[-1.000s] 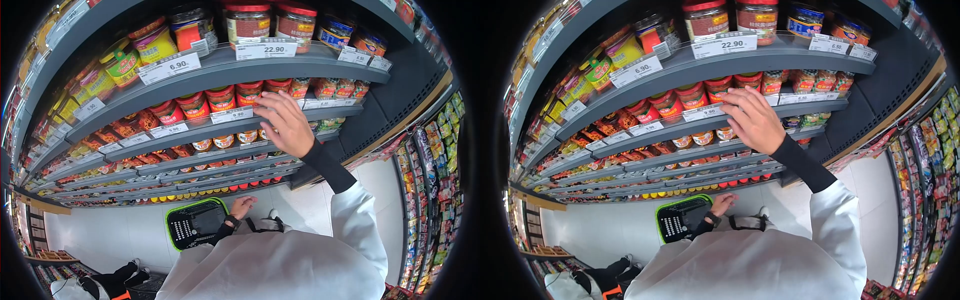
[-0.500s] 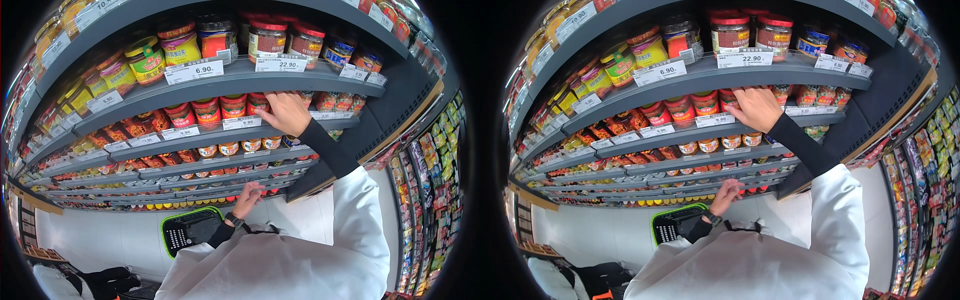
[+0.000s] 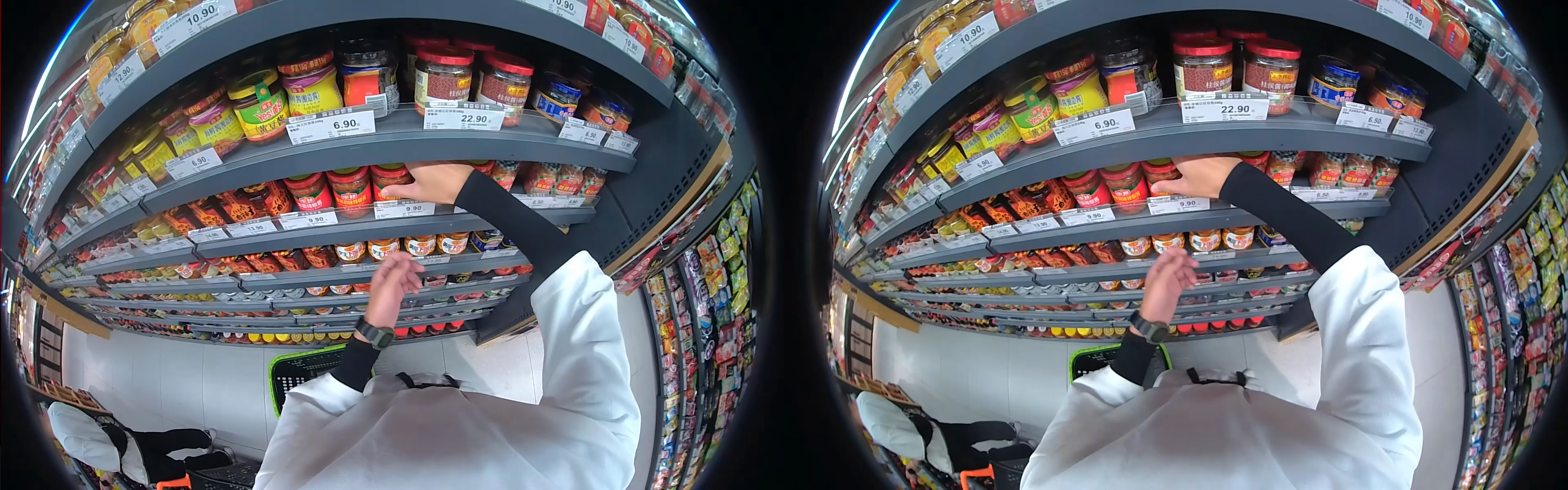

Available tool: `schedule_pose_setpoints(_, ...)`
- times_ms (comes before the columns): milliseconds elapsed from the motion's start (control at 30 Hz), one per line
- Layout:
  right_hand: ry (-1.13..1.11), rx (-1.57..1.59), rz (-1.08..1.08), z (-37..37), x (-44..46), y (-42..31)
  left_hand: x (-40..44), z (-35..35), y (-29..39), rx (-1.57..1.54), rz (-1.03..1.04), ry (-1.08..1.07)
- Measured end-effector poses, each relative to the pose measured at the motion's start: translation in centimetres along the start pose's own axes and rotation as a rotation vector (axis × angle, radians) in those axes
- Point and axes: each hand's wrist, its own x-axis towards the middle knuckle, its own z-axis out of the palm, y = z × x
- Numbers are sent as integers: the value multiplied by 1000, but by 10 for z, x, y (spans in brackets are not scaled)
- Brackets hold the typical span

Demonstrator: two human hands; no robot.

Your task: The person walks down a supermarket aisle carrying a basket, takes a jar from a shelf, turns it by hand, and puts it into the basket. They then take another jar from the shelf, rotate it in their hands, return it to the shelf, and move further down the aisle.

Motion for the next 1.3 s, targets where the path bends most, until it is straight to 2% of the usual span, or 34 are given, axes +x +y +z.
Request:
schedule_pose_setpoints(133, -124, 66, 78, -3, 9, -6, 16, 5, 20, -34, 108, 15)
schedule_pose_setpoints(233, -9, 33, -6, 11, 13, 2, 19, 12, 29, -19, 125, 5)
schedule_pose_setpoints(333, -19, -18, -20, 12, 15, 1, 14, 27, 39, 24, 160, -2)
schedule_pose_setpoints(467, -29, 3, 23, 14, 10, -1, 11, 32, 44, 89, 250, -28)
schedule_pose_setpoints(733, 62, -81, 175, 22, -11, -16, 14, 31, 45, 27, 249, -83)
schedule_pose_setpoints(833, 350, -78, 14, 24, -21, -21, 16, 33, 47, -51, 262, -119)
schedule_pose_setpoints(967, 540, -88, -160, 36, -33, -15, 24, 29, 50, -119, 288, -225)
schedule_pose_setpoints(1067, 706, -108, -363, 40, -38, -13, 25, 27, 49, -36, 270, -224)
schedule_pose_setpoints(1200, 716, -166, -465, 37, -53, -23, 19, 35, 48, -41, 255, -135)
schedule_pose_setpoints(1267, 708, -111, -433, 31, -65, -36, 19, 28, 43, -72, 214, -176)
schedule_pose_setpoints(1300, 690, -53, -401, 30, -73, -43, 18, 32, 37, -125, 226, -132)
